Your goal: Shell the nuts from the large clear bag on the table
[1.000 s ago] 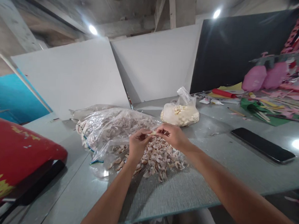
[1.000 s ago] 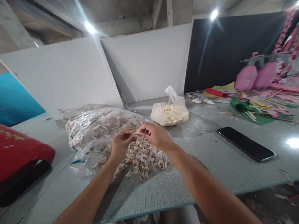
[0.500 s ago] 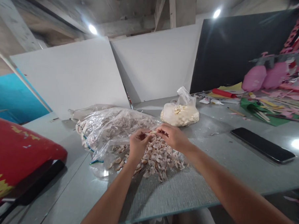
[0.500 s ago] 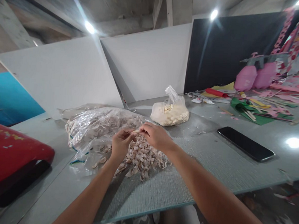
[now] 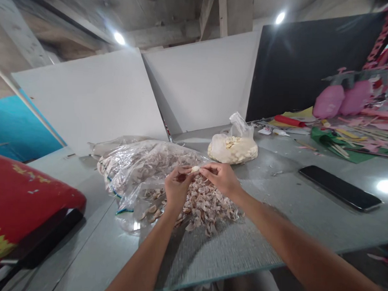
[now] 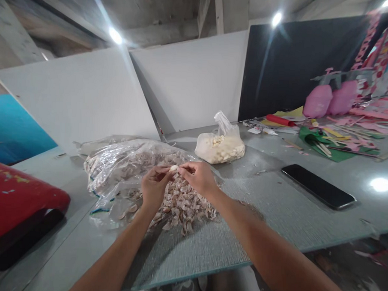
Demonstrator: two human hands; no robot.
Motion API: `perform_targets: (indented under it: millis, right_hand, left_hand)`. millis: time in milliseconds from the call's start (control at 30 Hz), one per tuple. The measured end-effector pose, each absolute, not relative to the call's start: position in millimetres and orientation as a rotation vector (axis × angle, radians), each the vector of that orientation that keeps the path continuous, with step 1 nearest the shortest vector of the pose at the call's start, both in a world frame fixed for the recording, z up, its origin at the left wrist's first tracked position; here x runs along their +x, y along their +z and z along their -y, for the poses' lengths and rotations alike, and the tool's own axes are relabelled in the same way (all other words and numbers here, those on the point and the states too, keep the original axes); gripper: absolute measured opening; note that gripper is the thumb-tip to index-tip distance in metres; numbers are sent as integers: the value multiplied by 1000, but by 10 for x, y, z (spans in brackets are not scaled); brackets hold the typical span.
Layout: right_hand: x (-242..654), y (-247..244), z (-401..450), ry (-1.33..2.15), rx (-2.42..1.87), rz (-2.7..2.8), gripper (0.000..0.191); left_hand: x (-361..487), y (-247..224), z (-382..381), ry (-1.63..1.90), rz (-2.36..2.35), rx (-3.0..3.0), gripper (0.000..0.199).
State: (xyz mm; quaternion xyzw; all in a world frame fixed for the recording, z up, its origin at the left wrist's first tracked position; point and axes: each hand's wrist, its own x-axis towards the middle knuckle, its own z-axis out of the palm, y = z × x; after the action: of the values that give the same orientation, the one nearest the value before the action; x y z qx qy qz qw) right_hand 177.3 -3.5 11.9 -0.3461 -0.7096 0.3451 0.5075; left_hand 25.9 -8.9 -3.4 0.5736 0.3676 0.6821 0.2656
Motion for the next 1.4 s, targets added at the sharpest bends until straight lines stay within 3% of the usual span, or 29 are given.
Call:
perform_targets:
  millis: [100, 267, 400, 533, 733, 800, 867, 1067, 1400]
  right_hand:
    - [1723, 113, 61, 865, -846, 1655, 33]
    - [1713, 153, 121, 502, -963, 1746, 25]
    - [1734, 139, 102, 415, -993, 1782, 23]
    - [1756, 126, 71, 495, -918, 1752, 26]
    - [1765, 115, 16, 876, -786, 1660, 35]
    - [1772, 106, -2, 906, -778, 1611, 36]
    - [1785, 107, -5, 836, -793, 1618, 34]
    - [1833, 164, 51, 477, -825, 1813, 24]
    - [1864, 85, -6, 283, -865, 1943, 17]
  left_hand:
    - [252, -38, 120, 1882, -1036, 1763, 16]
    - [230, 1, 176, 1958, -1048, 2207, 8]
    - [227, 21, 202, 1925, -1081, 2275, 10]
    - [222, 32, 209, 1886, -1132, 2240, 10]
    - [232, 30, 188, 1796, -1094, 2055, 12]
    - [245, 20, 172, 1741, -1103, 1879, 26]
    - [258, 9, 153, 1675, -1093, 1719, 34]
    - [266, -19, 112, 1572, -1032, 1616, 33]
    - [297, 2, 124, 1582, -1052, 1569, 26]
